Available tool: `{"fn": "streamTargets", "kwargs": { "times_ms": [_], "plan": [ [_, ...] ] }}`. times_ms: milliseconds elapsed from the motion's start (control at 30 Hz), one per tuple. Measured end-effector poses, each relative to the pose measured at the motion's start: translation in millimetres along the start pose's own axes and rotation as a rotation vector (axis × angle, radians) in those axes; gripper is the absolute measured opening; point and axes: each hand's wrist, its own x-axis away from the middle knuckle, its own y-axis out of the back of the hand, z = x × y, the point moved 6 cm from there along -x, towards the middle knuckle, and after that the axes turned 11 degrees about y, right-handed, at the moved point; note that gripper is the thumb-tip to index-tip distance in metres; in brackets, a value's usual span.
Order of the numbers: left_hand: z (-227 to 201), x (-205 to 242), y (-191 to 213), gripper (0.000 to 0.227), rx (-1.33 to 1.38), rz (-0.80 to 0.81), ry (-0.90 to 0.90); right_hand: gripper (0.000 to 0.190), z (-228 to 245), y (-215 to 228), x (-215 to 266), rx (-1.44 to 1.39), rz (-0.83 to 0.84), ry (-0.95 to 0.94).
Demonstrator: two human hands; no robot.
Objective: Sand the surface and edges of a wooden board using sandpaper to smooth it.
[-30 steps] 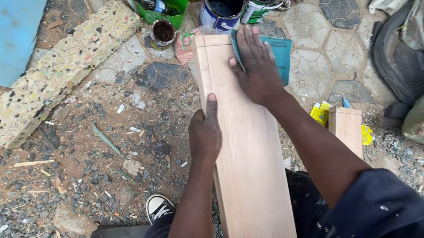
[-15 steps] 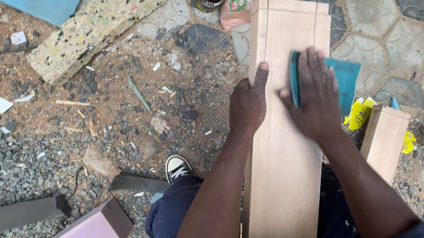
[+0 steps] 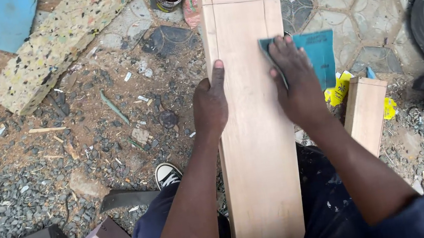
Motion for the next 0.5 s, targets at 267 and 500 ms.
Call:
{"fn": "streamTargets", "kwargs": {
  "times_ms": [267,500],
  "plan": [
    [2,-2,1,0.094,-0.044,-0.027,0.0,0.047,-47,-28,-44,0.034,-0.044,-0.019],
    [0,3,3,0.088,-0.041,-0.059,-0.013,0.056,-74,-42,-54,-0.307,-0.061,-0.211]
  ]
}}
